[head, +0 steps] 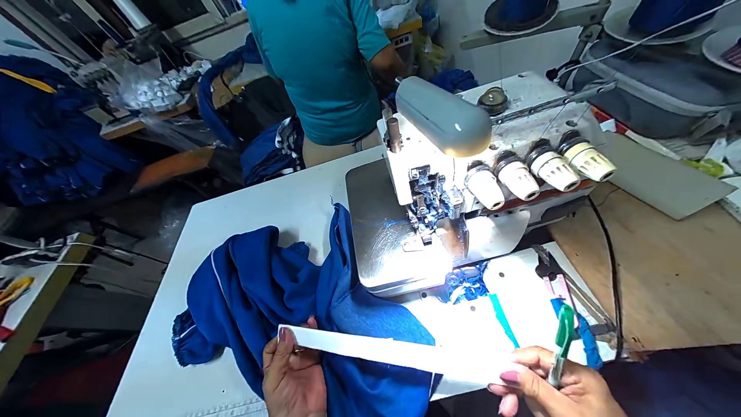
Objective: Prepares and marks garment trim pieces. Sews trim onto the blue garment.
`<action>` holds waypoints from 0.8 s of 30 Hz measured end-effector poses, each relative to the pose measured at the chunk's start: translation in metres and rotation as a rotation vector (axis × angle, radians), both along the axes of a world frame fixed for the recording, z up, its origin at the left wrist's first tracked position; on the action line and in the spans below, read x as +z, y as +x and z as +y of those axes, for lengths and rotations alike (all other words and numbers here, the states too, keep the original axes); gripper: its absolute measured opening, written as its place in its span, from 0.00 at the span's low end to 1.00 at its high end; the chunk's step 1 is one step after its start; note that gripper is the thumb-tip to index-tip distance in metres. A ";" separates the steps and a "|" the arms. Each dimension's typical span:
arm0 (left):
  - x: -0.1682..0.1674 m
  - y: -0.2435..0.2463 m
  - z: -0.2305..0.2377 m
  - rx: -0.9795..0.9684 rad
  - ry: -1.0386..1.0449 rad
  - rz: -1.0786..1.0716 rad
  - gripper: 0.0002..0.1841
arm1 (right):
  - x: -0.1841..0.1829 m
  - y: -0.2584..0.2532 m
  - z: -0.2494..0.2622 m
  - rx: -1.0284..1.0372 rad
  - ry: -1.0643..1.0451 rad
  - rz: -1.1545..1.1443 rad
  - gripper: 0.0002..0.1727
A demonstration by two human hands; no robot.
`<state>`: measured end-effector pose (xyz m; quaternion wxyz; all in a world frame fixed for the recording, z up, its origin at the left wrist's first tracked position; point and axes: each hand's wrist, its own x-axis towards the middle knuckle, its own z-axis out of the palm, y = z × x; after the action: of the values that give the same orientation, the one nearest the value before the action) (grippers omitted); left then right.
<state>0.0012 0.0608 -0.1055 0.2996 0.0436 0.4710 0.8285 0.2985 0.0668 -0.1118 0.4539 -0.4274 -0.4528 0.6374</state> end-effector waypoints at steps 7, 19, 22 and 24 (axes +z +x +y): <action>0.008 0.012 -0.019 -0.238 -0.289 1.427 0.17 | 0.000 -0.007 0.011 0.056 0.634 -0.416 0.08; 0.003 0.062 0.011 -0.970 0.104 1.110 0.08 | 0.012 -0.023 0.010 0.159 0.195 -0.088 0.05; -0.001 0.064 0.011 -1.064 0.017 1.065 0.11 | 0.001 -0.023 0.012 0.085 0.363 -0.213 0.04; -0.003 0.067 0.011 -1.103 -0.054 1.015 0.17 | -0.003 -0.025 0.014 0.010 0.457 -0.297 0.05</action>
<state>0.0687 0.0722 -0.1083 0.4183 0.6427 0.4814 0.4245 0.2731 0.0808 -0.1152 0.4642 -0.4002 -0.6487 0.4511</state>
